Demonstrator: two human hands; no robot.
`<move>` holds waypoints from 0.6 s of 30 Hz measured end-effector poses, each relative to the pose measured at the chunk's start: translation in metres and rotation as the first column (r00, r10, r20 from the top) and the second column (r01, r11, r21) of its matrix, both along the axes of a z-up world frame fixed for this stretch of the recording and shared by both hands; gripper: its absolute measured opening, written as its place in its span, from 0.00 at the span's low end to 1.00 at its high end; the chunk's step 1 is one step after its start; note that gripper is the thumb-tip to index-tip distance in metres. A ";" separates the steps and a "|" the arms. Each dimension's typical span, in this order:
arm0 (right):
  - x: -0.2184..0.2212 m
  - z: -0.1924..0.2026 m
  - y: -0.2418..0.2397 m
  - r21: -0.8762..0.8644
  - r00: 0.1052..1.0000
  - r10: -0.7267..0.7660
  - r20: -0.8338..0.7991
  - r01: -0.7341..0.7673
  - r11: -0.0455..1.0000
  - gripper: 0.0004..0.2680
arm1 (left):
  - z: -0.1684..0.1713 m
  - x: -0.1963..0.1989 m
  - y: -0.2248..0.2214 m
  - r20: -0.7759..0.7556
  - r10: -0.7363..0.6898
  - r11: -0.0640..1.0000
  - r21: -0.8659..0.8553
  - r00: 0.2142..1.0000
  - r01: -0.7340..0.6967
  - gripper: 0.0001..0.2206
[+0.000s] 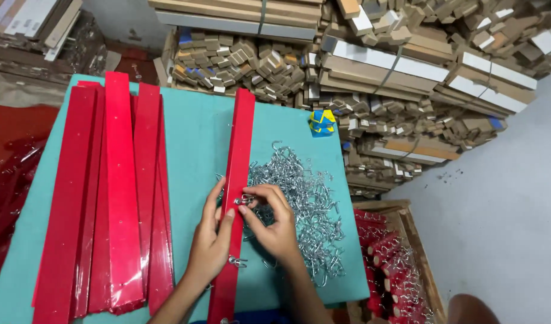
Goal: Attaching metal hooks to red plastic strips and packing the finished items into a crate
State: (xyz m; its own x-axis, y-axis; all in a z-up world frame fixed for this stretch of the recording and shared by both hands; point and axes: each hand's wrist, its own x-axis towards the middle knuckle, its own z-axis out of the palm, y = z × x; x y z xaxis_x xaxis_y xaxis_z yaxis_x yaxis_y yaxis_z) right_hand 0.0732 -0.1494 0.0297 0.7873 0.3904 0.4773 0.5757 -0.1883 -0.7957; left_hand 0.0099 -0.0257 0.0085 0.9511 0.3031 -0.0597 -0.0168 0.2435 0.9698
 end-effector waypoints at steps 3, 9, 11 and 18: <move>0.000 0.004 -0.002 -0.023 1.000 -0.019 0.006 0.019 1.000 0.10 | 0.000 -0.002 0.005 -0.015 -0.009 1.000 0.016 1.000 0.009 0.28; 0.024 0.001 -0.031 -0.059 0.999 -0.020 -0.032 0.018 0.998 0.11 | 0.001 -0.001 0.005 -0.089 0.000 1.000 0.009 0.996 0.001 0.29; 0.032 0.000 -0.044 -0.136 0.998 -0.060 -0.024 0.056 0.989 0.09 | 0.002 -0.003 0.003 -0.111 -0.007 1.000 -0.015 0.994 0.006 0.29; 0.068 -0.022 -0.062 -0.377 0.994 -0.111 -0.003 0.102 0.921 0.08 | -0.009 0.001 0.006 -0.067 -0.002 0.998 -0.057 0.998 -0.002 0.29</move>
